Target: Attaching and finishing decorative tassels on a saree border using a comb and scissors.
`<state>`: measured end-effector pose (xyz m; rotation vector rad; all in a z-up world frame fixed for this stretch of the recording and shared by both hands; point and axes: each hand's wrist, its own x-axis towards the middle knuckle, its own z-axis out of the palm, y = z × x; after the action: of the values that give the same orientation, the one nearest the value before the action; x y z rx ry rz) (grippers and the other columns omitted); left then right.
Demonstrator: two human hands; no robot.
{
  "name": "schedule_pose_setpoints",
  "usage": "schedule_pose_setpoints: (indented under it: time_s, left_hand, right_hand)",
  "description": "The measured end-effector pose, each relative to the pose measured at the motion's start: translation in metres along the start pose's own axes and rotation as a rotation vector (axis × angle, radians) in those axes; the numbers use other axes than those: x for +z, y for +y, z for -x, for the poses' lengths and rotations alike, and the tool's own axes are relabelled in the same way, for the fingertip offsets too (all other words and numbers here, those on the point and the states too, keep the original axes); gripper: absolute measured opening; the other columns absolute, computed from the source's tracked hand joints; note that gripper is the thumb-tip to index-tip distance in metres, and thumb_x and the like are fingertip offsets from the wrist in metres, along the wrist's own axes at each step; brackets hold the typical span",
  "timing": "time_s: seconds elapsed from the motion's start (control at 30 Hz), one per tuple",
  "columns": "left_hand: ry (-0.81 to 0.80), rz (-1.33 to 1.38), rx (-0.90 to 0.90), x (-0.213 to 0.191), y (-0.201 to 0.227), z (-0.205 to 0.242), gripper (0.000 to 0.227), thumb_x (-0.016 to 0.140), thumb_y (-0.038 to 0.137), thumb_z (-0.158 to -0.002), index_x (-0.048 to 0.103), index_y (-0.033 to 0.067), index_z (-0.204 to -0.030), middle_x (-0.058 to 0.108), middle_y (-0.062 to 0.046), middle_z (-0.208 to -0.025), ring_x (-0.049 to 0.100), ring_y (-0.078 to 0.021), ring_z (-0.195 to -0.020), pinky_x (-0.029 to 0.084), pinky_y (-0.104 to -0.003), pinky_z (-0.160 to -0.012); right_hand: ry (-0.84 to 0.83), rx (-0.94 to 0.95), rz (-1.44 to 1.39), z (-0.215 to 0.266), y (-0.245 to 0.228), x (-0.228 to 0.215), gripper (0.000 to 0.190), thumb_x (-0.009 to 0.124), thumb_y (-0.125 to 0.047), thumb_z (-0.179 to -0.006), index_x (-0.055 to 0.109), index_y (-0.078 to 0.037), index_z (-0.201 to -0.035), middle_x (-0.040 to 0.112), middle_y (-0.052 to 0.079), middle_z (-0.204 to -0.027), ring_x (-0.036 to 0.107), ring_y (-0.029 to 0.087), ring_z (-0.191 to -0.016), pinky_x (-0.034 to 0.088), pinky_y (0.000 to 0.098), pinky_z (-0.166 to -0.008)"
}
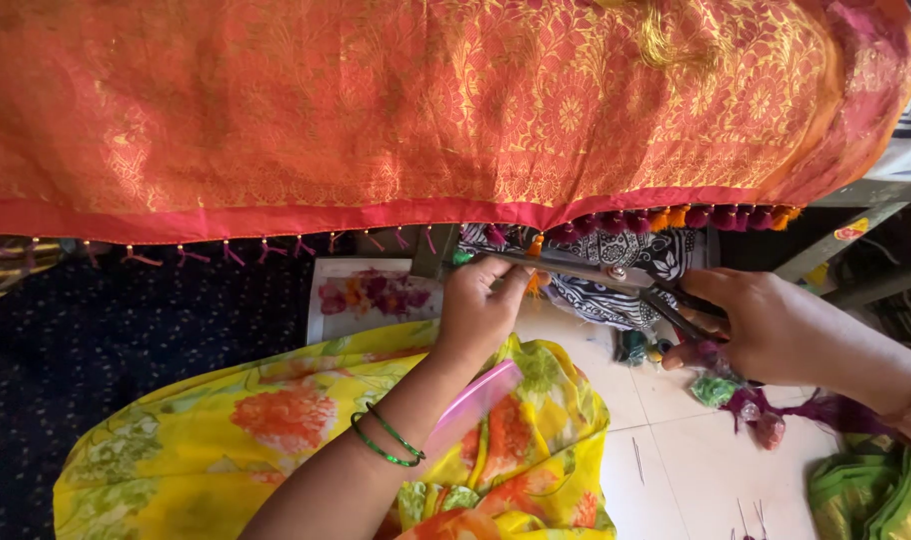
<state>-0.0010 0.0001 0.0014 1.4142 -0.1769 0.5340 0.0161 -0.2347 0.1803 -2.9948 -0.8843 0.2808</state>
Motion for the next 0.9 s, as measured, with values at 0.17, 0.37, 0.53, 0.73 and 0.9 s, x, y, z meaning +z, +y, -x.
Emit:
schedule_pose_setpoints:
  time_s: [0.17,0.37,0.53,0.73,0.9]
  left_hand:
    - [0.031,-0.067,-0.007,0.001,0.004,0.001,0.015,0.065,0.010,-0.097,0.078,0.0034,-0.102,0.079,-0.006,-0.086,0.069,-0.0075,-0.077,0.053,-0.026,-0.071]
    - [0.050,-0.040,-0.024,0.002,0.006,0.001,0.014,0.066,0.011,-0.097,0.076,0.0036,-0.104,0.078,-0.003,-0.087,0.068,-0.0061,-0.078,0.053,-0.025,-0.071]
    - [0.038,-0.067,-0.048,-0.003,-0.003,0.002,0.015,0.066,0.010,-0.100,0.079,0.0032,-0.098,0.078,-0.005,-0.084,0.065,-0.0079,-0.076,0.051,-0.025,-0.069]
    - [-0.006,0.106,-0.155,-0.034,0.002,0.014,0.017,0.062,0.013,-0.102,0.075,0.0019,-0.105,0.078,-0.003,-0.092,0.072,-0.0080,-0.086,0.054,-0.026,-0.076]
    - [-0.130,0.266,-0.247,-0.045,0.021,0.036,0.018,0.061,0.012,-0.102,0.073,-0.0001,-0.108,0.077,-0.004,-0.097,0.073,-0.0100,-0.093,0.059,-0.027,-0.088]
  right_hand:
    - [-0.060,0.052,-0.027,0.002,0.013,0.014,0.055,0.090,-0.043,-0.070,0.061,-0.005,-0.097,0.062,0.017,-0.068,0.057,0.035,-0.063,0.048,0.0423,-0.063]
    - [0.042,-0.035,-0.070,0.005,0.012,0.020,0.044,0.086,-0.034,-0.074,0.060,-0.003,-0.092,0.059,0.021,-0.063,0.052,0.043,-0.059,0.047,0.0460,-0.056]
    - [0.022,0.022,-0.084,0.011,0.029,0.029,0.045,0.089,-0.037,-0.073,0.065,-0.006,-0.094,0.063,0.019,-0.061,0.056,0.039,-0.054,0.050,0.0436,-0.051]
    - [-0.189,0.025,-0.215,0.034,0.056,0.080,0.040,0.092,-0.033,-0.070,0.072,-0.010,-0.095,0.071,0.010,-0.066,0.068,0.023,-0.051,0.054,0.0382,-0.053]
    - [-0.238,-0.281,-0.429,0.056,0.027,0.177,0.044,0.097,-0.027,-0.068,0.074,-0.007,-0.100,0.074,0.010,-0.081,0.065,0.025,-0.060,0.057,0.0389,-0.060]
